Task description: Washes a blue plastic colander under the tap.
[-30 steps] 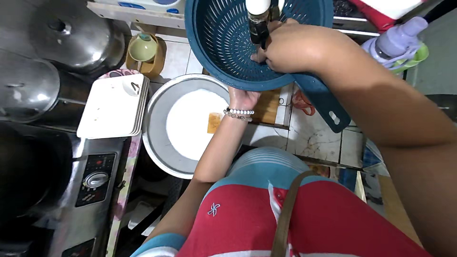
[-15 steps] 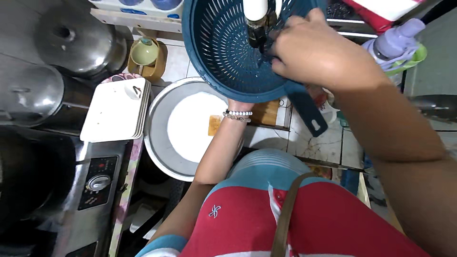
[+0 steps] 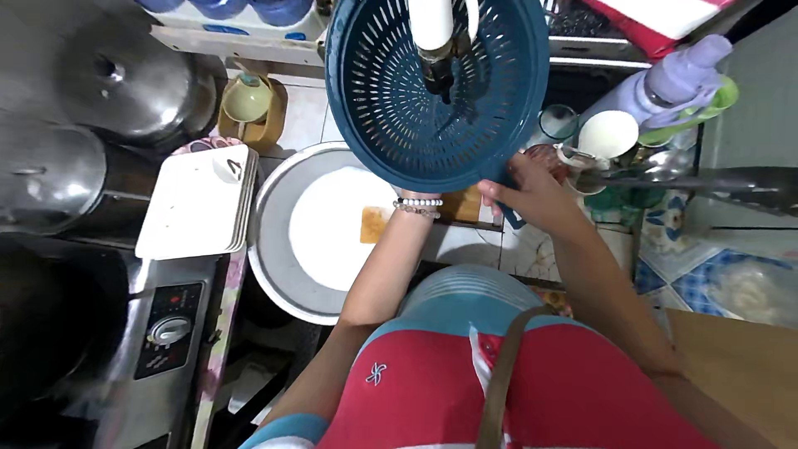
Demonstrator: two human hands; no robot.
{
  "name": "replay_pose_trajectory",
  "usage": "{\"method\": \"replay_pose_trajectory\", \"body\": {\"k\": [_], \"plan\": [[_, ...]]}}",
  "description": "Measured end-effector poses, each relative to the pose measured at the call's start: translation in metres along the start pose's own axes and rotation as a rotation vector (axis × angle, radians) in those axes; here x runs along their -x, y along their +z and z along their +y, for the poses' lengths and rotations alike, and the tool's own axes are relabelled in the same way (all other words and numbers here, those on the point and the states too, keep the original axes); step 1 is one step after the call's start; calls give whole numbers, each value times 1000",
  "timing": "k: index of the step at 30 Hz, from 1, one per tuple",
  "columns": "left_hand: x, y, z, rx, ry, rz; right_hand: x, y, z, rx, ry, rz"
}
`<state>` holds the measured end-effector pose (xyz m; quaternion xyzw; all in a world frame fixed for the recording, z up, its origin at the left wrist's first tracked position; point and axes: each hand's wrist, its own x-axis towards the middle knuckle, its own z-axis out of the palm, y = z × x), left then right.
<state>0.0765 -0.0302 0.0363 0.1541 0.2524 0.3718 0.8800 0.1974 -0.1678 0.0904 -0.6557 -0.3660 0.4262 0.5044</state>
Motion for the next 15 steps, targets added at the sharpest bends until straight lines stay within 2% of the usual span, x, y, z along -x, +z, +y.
{"method": "replay_pose_trajectory", "body": {"k": [2, 5, 7, 10, 13, 15], "plan": [[-4, 24, 7, 83, -73, 80, -5, 3, -2, 44, -64, 58], [-11, 29, 16, 85, -242, 124, -11, 4, -2, 103, -74, 117], [-12, 25, 18, 73, -317, 108, -11, 1, -5, 310, -18, 133], [-11, 21, 16, 80, -323, 100, -2, 3, -31, 754, 72, 243], [-16, 24, 15, 69, -348, 50, 5, 8, -51, 966, -102, 425], [-18, 29, 16, 65, -367, -13, 1, 9, -58, 1032, -263, 457]]}}
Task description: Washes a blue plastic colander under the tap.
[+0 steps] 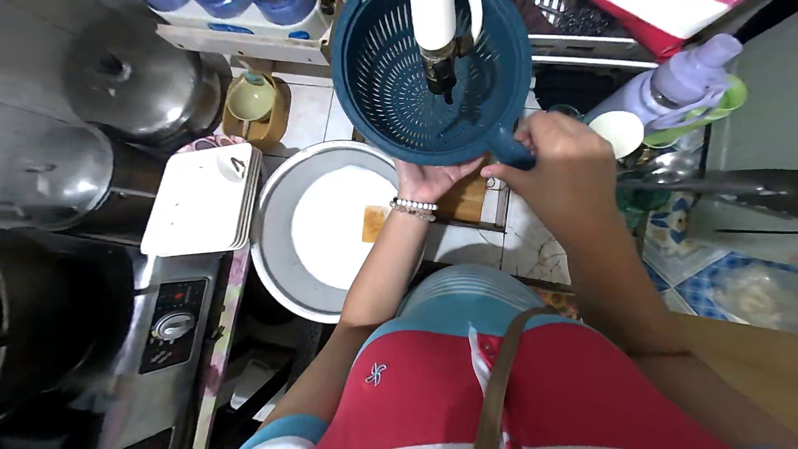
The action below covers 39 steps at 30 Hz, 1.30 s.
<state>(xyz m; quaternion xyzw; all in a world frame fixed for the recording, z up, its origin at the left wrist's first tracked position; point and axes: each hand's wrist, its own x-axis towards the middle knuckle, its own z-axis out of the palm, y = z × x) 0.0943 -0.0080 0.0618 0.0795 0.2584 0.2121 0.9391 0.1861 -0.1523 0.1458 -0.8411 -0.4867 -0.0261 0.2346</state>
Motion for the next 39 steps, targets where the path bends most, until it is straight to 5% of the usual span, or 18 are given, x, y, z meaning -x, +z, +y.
{"method": "replay_pose_trajectory", "body": {"k": [7, 16, 21, 25, 39], "plan": [[5, -1, 0, 61, 52, 15, -19, 4, -3, -271, -12, -261], [5, -16, -7, 118, 83, -6, -4, 25, -8, 106, -138, 83], [12, -14, -16, 119, 166, 8, -19, 26, 1, 152, -370, -175], [13, -11, -19, 133, 126, 3, -33, 25, -6, 169, -320, -461], [19, -13, -18, 101, 135, 42, -47, 31, -20, 231, -215, -662]]}}
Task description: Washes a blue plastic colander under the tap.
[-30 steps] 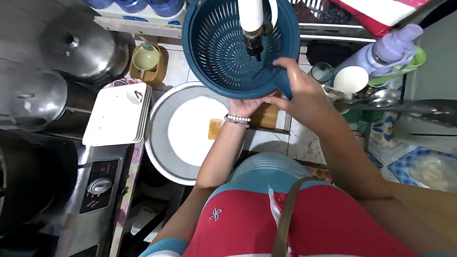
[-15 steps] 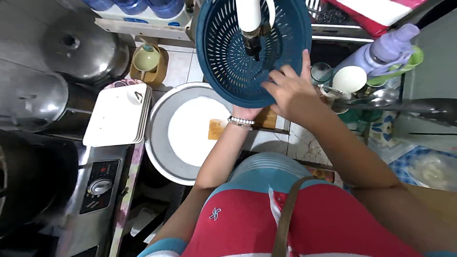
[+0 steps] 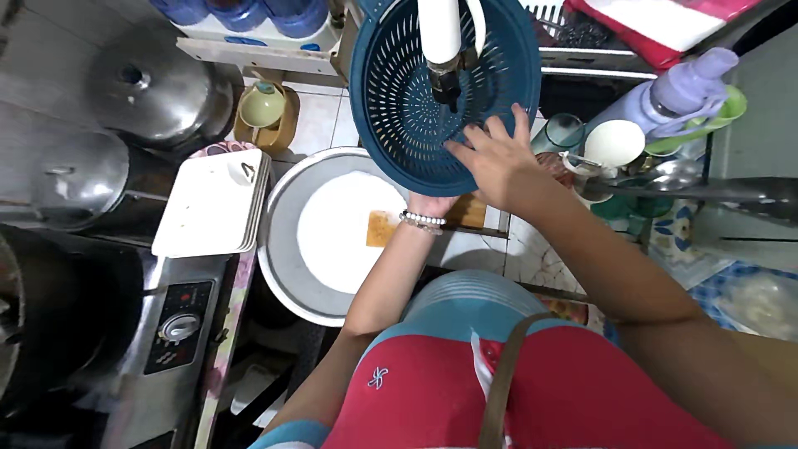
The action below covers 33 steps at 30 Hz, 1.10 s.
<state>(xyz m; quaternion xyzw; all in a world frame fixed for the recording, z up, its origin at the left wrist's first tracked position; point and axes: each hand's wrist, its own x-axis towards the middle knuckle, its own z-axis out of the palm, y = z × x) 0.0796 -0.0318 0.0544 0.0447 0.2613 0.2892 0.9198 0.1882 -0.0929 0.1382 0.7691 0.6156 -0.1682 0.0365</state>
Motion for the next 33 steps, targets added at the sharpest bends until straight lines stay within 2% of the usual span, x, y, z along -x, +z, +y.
{"method": "replay_pose_trajectory", "body": {"k": [5, 11, 15, 22, 33], "plan": [[0, 0, 1, 17, 31, -20, -1, -2, -3, 5, -16, 8], [2, 1, 2, 61, 84, -56, 2, 0, -6, 19, -83, 160], [1, 1, 1, 42, 103, -69, -1, 5, -7, 31, -70, 199], [-3, -1, 1, 27, 117, -68, -6, 23, -3, 40, -93, 393], [-3, 2, 1, 26, 99, -50, -6, 29, -2, 54, -76, 451]]}}
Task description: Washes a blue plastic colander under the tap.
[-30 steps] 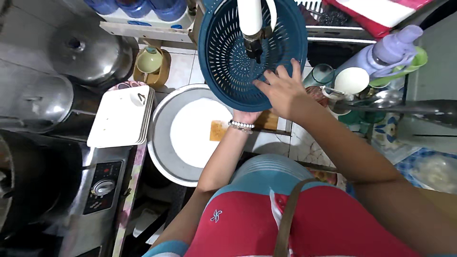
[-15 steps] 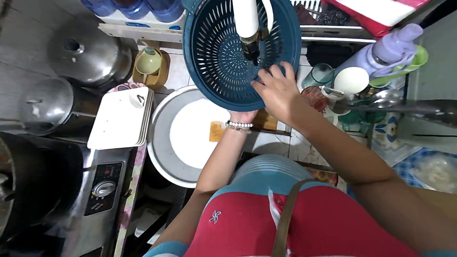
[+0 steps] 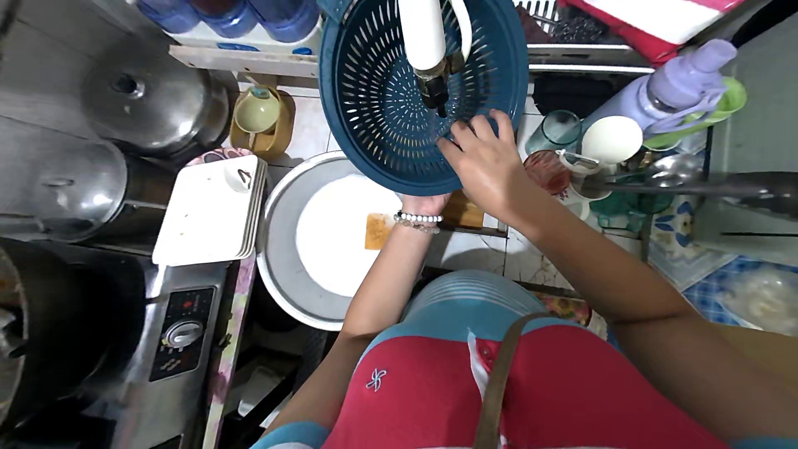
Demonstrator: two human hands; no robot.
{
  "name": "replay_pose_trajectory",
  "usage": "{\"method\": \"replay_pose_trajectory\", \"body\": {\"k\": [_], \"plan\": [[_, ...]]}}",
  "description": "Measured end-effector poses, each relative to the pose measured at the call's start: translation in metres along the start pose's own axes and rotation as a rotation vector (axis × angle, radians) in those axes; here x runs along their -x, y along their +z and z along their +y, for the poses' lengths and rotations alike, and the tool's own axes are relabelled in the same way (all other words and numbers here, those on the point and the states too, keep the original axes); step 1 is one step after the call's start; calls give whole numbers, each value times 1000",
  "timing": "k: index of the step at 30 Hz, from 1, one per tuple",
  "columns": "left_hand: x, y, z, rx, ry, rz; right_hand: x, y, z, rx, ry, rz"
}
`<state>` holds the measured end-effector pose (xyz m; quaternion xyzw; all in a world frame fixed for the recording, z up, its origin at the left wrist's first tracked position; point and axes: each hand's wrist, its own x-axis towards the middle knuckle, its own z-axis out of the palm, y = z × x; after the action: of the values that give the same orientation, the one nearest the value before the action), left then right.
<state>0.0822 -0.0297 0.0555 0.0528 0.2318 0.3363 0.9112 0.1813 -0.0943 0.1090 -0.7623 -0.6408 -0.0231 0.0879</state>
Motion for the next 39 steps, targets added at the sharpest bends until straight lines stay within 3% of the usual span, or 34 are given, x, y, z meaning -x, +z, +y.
{"method": "replay_pose_trajectory", "body": {"k": [24, 39], "plan": [[0, -1, -1, 40, 46, -6, 0, 1, -6, -5, -9, 8], [2, -7, 2, 70, 23, -102, 1, 5, -7, 0, -20, 59]]}}
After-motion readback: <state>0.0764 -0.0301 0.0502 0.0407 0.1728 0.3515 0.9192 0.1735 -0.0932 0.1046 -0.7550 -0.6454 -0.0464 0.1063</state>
